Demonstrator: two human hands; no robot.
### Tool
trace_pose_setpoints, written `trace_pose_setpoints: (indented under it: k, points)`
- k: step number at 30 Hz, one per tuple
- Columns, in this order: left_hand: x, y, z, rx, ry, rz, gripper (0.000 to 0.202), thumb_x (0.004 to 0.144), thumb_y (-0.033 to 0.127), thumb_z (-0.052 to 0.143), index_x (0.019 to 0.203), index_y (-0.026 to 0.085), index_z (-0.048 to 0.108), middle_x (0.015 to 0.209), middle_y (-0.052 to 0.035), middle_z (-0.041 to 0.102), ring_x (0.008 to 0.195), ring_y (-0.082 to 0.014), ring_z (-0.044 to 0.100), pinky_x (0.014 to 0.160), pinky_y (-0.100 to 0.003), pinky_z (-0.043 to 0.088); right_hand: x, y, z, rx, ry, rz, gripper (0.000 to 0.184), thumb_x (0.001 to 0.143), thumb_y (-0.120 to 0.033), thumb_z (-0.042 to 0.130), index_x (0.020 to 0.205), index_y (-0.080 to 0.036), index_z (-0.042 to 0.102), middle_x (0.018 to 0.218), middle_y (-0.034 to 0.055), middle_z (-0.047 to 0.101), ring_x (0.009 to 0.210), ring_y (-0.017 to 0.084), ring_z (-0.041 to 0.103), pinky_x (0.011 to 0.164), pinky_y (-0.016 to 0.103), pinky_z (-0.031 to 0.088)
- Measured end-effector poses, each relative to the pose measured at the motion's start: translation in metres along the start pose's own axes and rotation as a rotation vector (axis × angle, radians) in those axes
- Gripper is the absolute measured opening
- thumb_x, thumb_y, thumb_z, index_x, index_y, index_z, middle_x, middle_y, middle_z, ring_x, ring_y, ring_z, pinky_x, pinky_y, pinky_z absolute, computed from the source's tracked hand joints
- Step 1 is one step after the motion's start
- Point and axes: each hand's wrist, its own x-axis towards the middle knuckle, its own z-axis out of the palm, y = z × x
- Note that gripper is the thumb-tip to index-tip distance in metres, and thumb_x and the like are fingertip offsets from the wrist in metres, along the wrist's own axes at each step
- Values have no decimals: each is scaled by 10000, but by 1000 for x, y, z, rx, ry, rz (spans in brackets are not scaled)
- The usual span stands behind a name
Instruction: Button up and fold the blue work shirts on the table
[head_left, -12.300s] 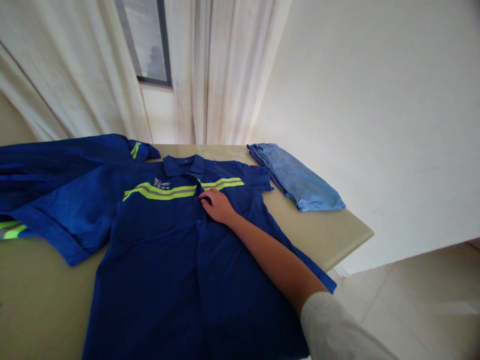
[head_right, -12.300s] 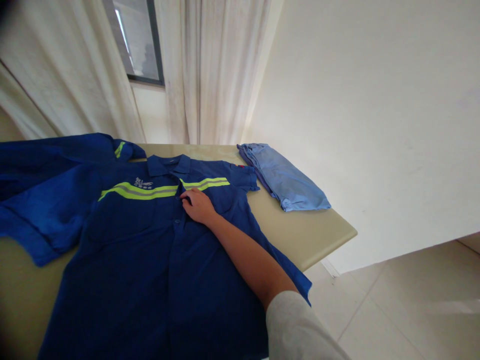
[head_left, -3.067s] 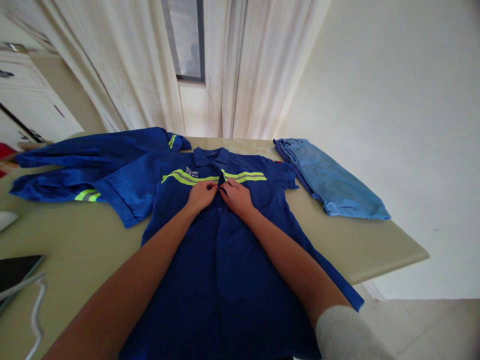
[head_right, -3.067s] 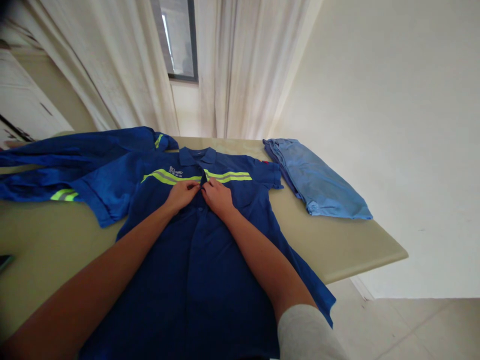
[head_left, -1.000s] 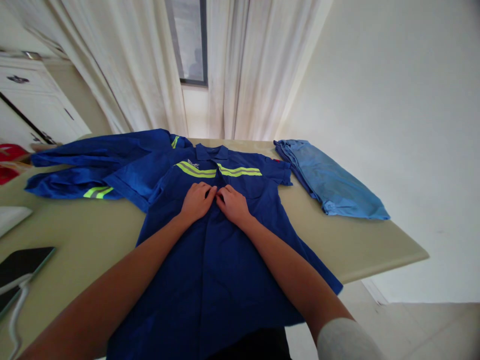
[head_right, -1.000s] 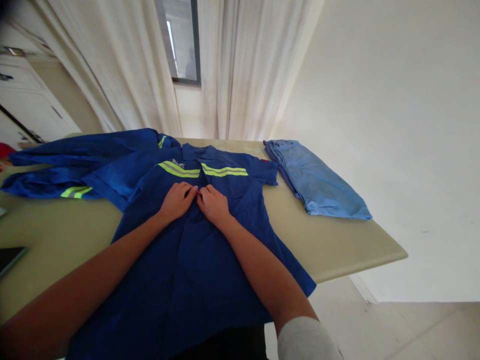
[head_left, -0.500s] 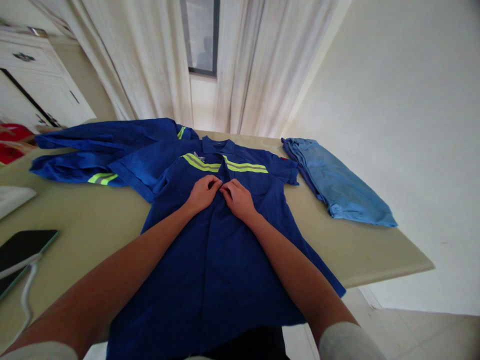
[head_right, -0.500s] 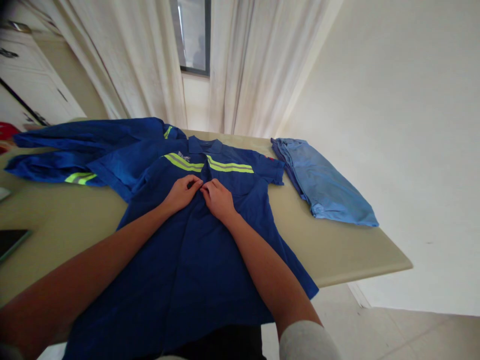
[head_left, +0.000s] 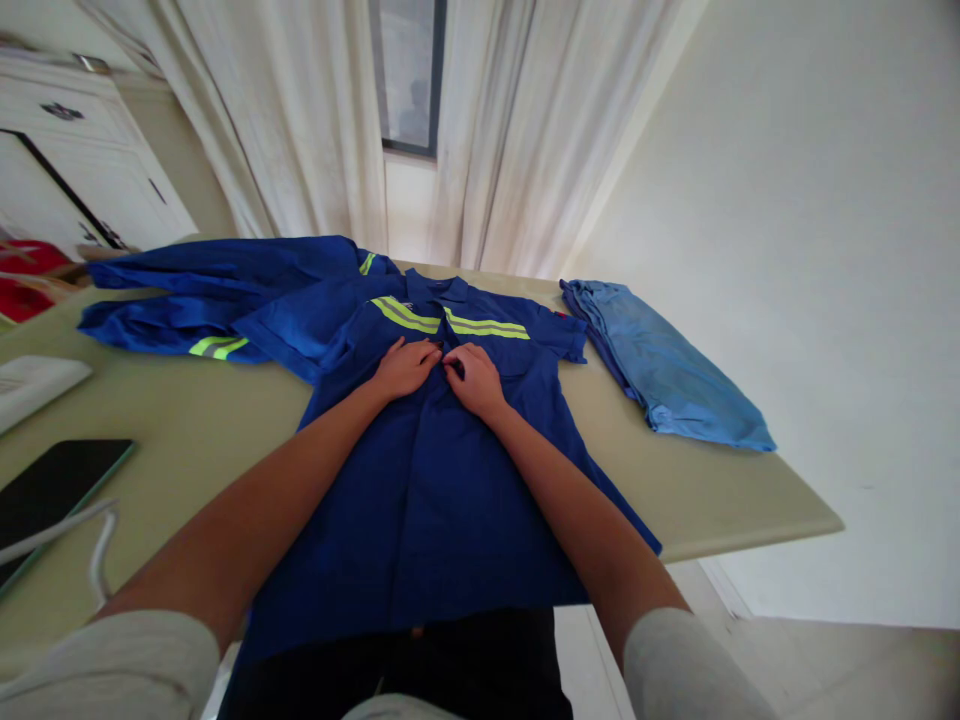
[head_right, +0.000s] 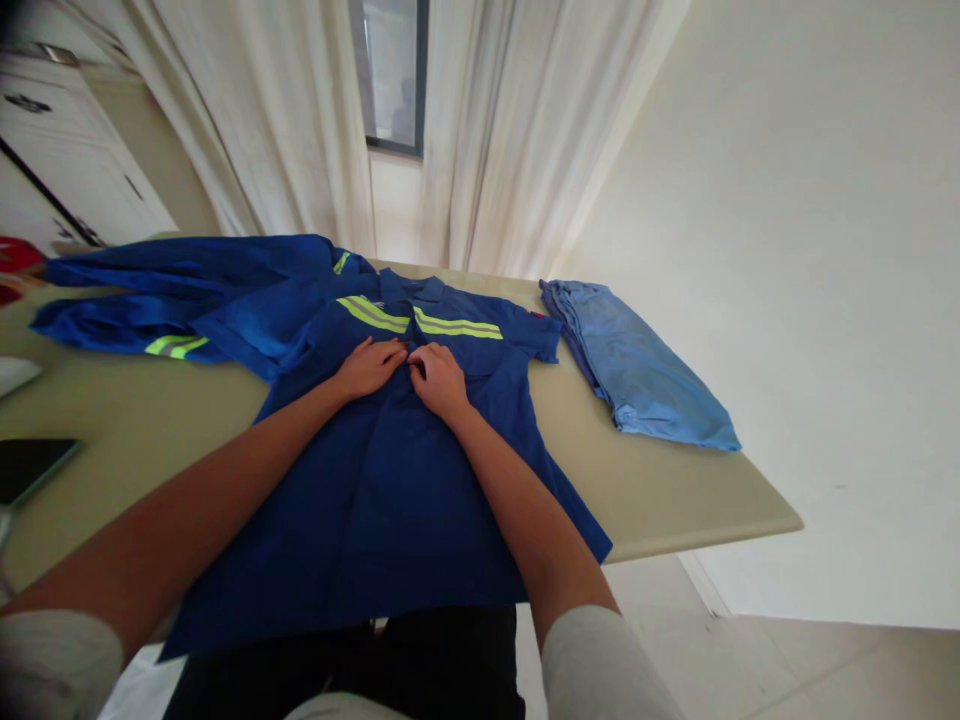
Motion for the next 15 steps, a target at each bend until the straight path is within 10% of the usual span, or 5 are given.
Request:
trace_pose_setpoints:
  k: [7, 15]
  points:
    - [4, 5, -16, 82, 128, 28, 486, 1081, 418, 326, 1054, 198, 758, 1187, -128, 781, 1162, -271, 680, 1152, -490, 426, -37, -38, -6, -75, -157, -189, 330, 1061, -513, 585, 1159, -225, 713, 1107, 62, 699, 1025, 201, 628, 912, 328, 407]
    - [-52, 19, -24, 50, 170, 133, 417, 1056, 462, 446, 1064, 226, 790, 1169, -87, 744, 1073, -264, 637, 1032, -458, 478, -30, -21, -16, 118, -216, 34, 234, 834, -122, 787, 1040, -207, 714, 865, -31, 710, 840, 158, 633, 782, 277, 384]
